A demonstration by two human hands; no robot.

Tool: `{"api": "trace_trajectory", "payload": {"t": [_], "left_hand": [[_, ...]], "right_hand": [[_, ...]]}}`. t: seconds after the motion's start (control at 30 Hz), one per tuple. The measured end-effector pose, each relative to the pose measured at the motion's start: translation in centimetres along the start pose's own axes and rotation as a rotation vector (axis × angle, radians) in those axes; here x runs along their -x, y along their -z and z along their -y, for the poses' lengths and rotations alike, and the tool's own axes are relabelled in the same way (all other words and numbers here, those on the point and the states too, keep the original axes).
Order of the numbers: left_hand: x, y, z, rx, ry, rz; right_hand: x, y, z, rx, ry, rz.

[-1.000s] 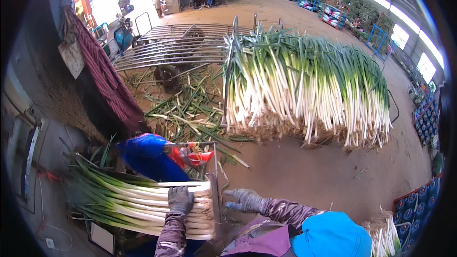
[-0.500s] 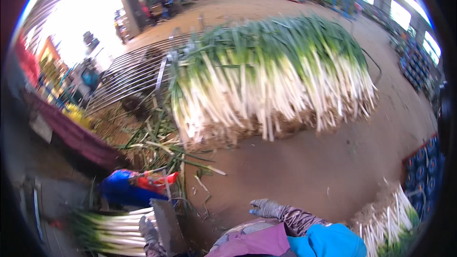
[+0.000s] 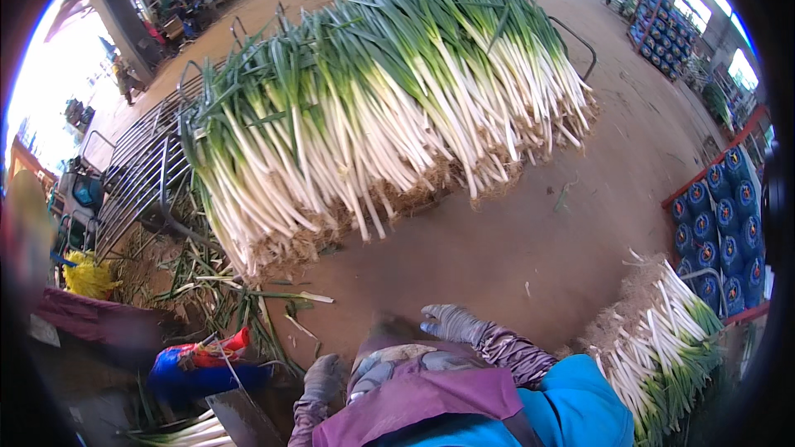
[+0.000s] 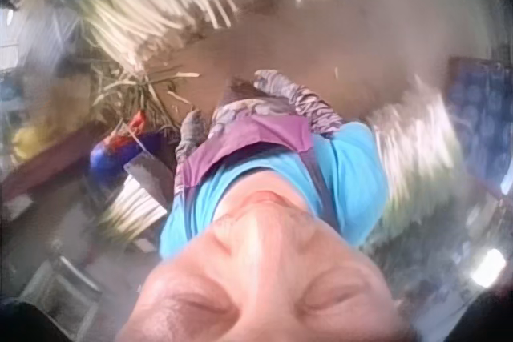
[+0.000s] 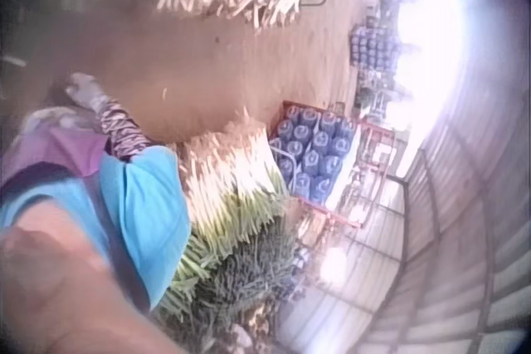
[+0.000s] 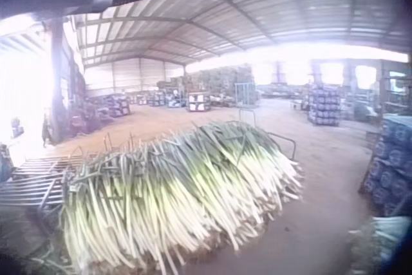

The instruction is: The person sorts and cleans large leeks by hand, picking them up from a pile, removing outer layers or dirt, and placing them onto a metal sorting rack.

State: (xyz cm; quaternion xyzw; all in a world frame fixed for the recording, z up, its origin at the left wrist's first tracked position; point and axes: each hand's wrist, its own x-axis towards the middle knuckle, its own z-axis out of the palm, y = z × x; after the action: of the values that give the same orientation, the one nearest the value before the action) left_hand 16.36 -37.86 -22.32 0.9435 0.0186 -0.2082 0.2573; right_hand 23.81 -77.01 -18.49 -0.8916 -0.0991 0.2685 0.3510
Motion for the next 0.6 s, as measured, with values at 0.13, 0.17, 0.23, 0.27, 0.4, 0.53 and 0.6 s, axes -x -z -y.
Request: {"api": "trace_trajectory", "payload": {"t": [0.13,0.17,0.23,0.27,0.4,0.53,0.6], "left_hand": [[-8.9,-0.1,-6.3,-0.067,-0.068,0.19],[-11.7,-0.6,-6.9,-0.073,-0.115,0.206],[-16.6,-1.4,-7.5,-0.087,-0.192,0.233],[-19.0,-1.4,-9.1,-0.101,-0.201,0.241],[-27.3,-0.8,-14.0,-0.072,-0.326,0.263],[-32.4,2.8,-18.6,-0.027,-0.327,0.263],[-34.4,4.1,-19.2,-0.057,-0.309,0.262]], "right_hand": [[-1.7,4.2,-4.9,-0.067,-0.119,-0.148],[-2.2,5.5,-6.5,-0.073,-0.156,-0.189],[-3.9,8.0,-9.6,-0.171,-0.254,-0.293],[-5.0,9.5,-11.9,-0.241,-0.31,-0.314],[-9.4,11.2,-24.7,-0.72,-0.431,-0.39],[-14.5,15.9,-27.1,-1.187,-0.807,-0.445],[-17.4,16.8,-29.3,-1.374,-0.849,-0.532]]}}
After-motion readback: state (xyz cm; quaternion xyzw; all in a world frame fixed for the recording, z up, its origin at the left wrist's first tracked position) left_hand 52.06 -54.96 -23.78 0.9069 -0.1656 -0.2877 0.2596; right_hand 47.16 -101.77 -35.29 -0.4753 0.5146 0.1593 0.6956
